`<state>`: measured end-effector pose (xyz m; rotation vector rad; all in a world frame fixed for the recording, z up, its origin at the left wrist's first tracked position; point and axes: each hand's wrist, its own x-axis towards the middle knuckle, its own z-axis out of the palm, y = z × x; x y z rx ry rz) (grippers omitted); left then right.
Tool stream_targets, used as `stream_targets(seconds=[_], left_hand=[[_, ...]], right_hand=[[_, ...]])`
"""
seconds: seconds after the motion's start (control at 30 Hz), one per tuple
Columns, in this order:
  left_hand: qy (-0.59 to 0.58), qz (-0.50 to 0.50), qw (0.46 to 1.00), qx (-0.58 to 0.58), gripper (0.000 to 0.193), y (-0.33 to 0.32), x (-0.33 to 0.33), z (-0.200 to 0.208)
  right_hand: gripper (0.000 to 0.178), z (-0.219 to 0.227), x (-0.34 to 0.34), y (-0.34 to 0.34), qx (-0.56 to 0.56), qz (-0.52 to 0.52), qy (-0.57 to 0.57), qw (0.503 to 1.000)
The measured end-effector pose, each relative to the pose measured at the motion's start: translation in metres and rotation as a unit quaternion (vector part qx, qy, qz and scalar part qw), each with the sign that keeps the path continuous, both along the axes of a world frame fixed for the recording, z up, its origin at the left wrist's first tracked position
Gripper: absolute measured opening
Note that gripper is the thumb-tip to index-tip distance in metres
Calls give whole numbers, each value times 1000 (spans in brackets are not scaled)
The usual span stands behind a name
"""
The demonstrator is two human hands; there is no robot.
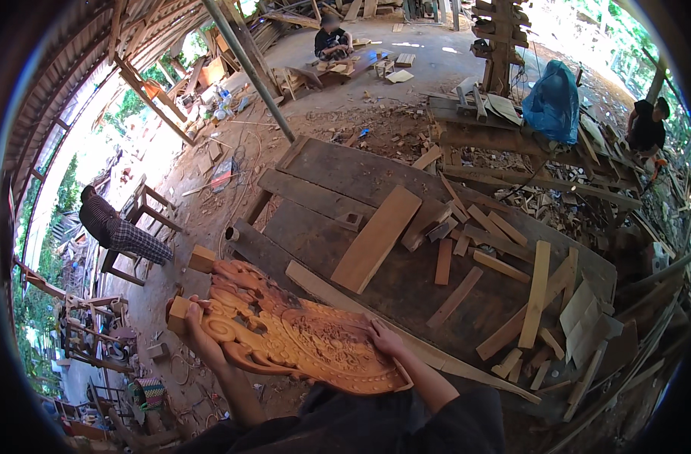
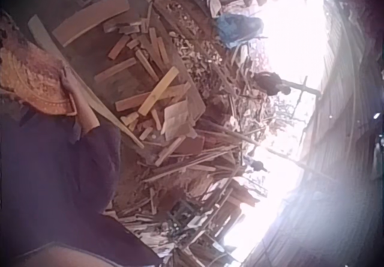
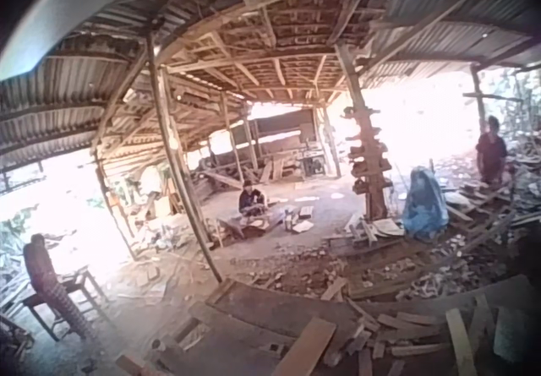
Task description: The person walks to a workbench, moves wood pieces aside on the table, and picks up a carved wooden panel. The person then sands the carved wooden panel with sandpaper and holds it up by hand.
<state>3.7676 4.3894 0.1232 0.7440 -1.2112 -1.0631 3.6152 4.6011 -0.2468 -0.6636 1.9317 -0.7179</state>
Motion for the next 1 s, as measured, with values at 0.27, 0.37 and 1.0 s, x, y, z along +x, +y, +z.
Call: stream_targets(seconds=[0.27, 0.37, 1.0], left_hand=[[17, -3, 999, 38, 43, -8, 5, -7], [16, -21, 1000, 3, 43, -8, 6, -8], [19, -28, 999, 36, 43, -14, 16, -14]], right_hand=[[63, 21, 14, 67, -61, 29, 0, 998], [63, 16, 13, 65, -51, 35, 0, 998], [74, -50, -11, -34, -22, -26, 2, 999]])
